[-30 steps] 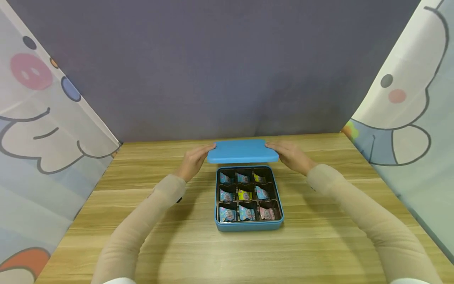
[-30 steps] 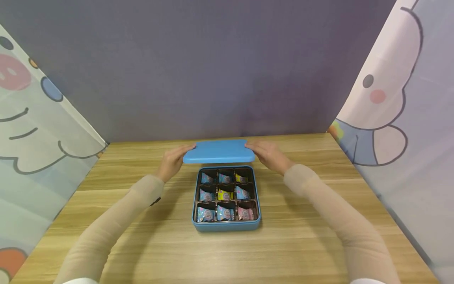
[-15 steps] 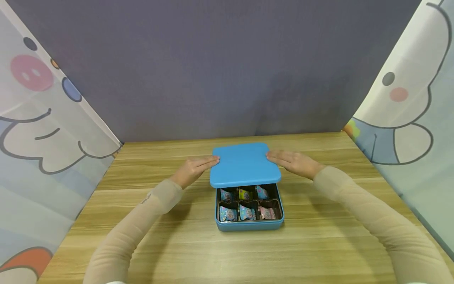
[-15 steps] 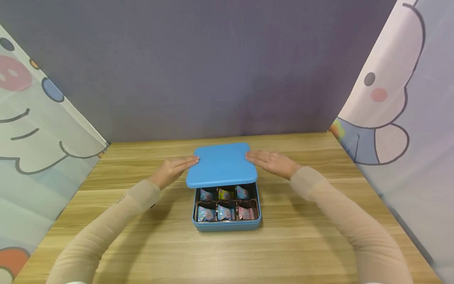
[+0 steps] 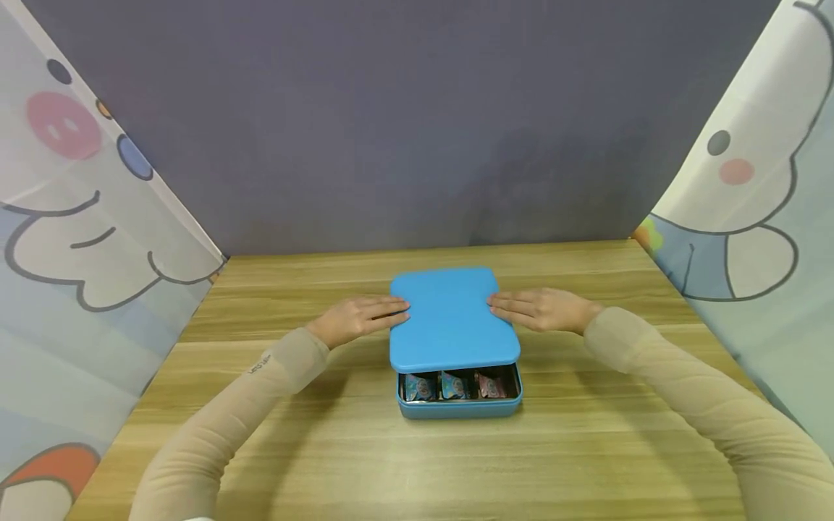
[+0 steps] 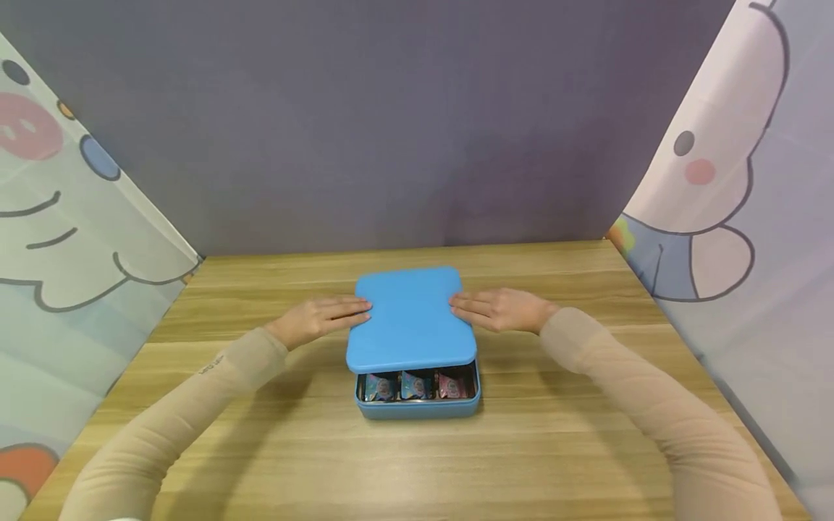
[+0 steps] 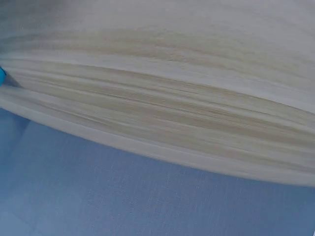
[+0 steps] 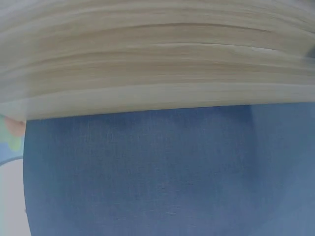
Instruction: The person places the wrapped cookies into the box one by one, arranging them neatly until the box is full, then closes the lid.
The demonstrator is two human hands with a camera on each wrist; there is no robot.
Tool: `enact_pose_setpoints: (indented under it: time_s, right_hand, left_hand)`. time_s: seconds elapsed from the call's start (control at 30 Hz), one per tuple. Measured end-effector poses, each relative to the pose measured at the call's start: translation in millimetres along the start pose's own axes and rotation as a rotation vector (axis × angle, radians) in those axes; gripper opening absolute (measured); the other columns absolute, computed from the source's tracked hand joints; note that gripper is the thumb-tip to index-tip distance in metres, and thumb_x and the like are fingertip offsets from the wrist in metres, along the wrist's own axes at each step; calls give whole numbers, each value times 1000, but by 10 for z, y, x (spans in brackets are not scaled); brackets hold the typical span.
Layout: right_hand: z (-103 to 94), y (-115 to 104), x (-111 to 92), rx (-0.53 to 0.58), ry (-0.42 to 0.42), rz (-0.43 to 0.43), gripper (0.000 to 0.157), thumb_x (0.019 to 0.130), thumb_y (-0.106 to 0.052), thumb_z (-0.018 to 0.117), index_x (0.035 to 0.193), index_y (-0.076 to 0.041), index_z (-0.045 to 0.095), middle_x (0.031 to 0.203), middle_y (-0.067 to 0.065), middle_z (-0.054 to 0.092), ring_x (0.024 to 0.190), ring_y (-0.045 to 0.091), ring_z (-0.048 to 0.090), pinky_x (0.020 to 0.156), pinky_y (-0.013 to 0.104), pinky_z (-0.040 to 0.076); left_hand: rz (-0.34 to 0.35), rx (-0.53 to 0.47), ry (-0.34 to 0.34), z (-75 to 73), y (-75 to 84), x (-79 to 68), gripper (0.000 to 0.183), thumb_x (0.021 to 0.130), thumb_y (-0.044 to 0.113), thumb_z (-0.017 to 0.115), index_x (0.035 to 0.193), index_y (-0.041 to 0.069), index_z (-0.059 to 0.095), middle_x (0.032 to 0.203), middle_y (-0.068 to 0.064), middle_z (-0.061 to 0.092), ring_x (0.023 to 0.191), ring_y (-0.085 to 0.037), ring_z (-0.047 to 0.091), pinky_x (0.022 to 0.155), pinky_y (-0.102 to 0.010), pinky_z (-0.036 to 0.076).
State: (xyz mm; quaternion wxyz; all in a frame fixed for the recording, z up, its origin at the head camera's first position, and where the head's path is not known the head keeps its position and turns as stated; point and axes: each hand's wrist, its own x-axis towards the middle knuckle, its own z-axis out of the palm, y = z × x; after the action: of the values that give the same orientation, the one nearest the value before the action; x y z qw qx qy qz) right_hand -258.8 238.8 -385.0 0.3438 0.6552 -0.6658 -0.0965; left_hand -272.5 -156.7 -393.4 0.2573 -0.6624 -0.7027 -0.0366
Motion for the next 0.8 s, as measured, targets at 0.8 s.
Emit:
enact_pose_setpoints:
  time_s: [0.8]
  right_hand:
    - [29, -188, 20, 59, 43, -180, 38, 95, 9, 29, 127, 3, 51, 124, 17, 56, 113, 28, 56, 90, 33, 51]
  left_hand:
    - [160, 171, 18, 29, 158, 36, 37, 98, -3, 30, 122, 6, 57, 126, -11, 57, 114, -22, 57, 93, -29, 49]
